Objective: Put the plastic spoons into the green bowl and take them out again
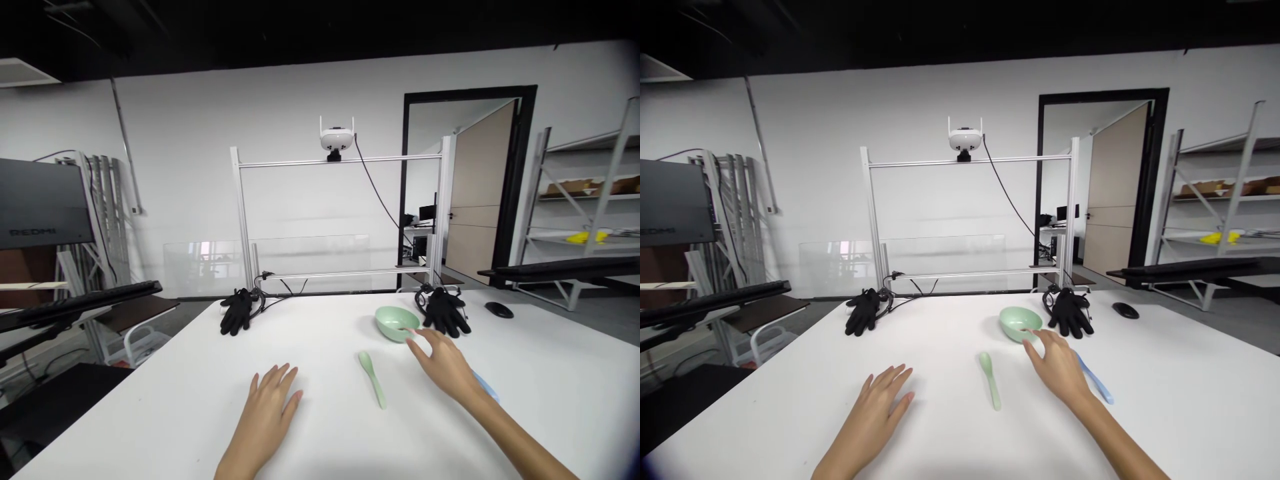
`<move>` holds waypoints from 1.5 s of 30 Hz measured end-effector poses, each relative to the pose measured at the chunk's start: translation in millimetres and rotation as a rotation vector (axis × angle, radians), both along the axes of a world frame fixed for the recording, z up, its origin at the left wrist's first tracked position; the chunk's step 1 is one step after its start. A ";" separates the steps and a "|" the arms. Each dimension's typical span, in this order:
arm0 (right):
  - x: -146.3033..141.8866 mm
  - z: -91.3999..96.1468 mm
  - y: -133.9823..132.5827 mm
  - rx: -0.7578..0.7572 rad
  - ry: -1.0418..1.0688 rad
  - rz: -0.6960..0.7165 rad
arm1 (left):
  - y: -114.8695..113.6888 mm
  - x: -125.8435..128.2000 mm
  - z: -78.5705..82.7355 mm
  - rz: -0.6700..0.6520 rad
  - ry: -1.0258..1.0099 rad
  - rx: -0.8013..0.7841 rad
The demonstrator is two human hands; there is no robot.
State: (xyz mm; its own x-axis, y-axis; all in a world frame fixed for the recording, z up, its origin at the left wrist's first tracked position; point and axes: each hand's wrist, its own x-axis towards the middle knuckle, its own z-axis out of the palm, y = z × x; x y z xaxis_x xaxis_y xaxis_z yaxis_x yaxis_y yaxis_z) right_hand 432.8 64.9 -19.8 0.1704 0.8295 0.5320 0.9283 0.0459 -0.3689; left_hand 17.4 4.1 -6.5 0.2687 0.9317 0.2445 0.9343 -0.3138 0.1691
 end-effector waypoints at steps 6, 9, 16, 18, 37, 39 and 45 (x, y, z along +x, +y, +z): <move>-9.6 -31.5 -47.1 -0.009 -0.097 0.004 | -0.9 0.1 -0.6 -0.003 -0.011 0.005; -8.6 -47.4 -58.2 -0.011 -0.127 0.004 | -2.0 0.4 -2.0 -0.008 -0.018 0.012; -9.5 -59.3 -65.9 -0.004 -0.118 -0.003 | -4.2 2.8 -0.9 -0.006 -0.013 0.007; -10.9 -58.3 -66.6 -0.011 -0.111 -0.001 | -4.4 3.4 -0.9 -0.006 -0.014 0.005; -7.7 -58.5 -64.9 -0.012 -0.110 0.019 | -5.4 3.0 -1.6 -0.014 -0.022 0.019; -7.9 -58.4 -65.4 -0.024 -0.104 0.019 | -5.9 3.5 -0.5 -0.013 -0.021 0.016; -9.0 -57.7 -64.8 -0.036 -0.096 0.023 | -5.7 3.0 -0.5 -0.012 -0.023 0.006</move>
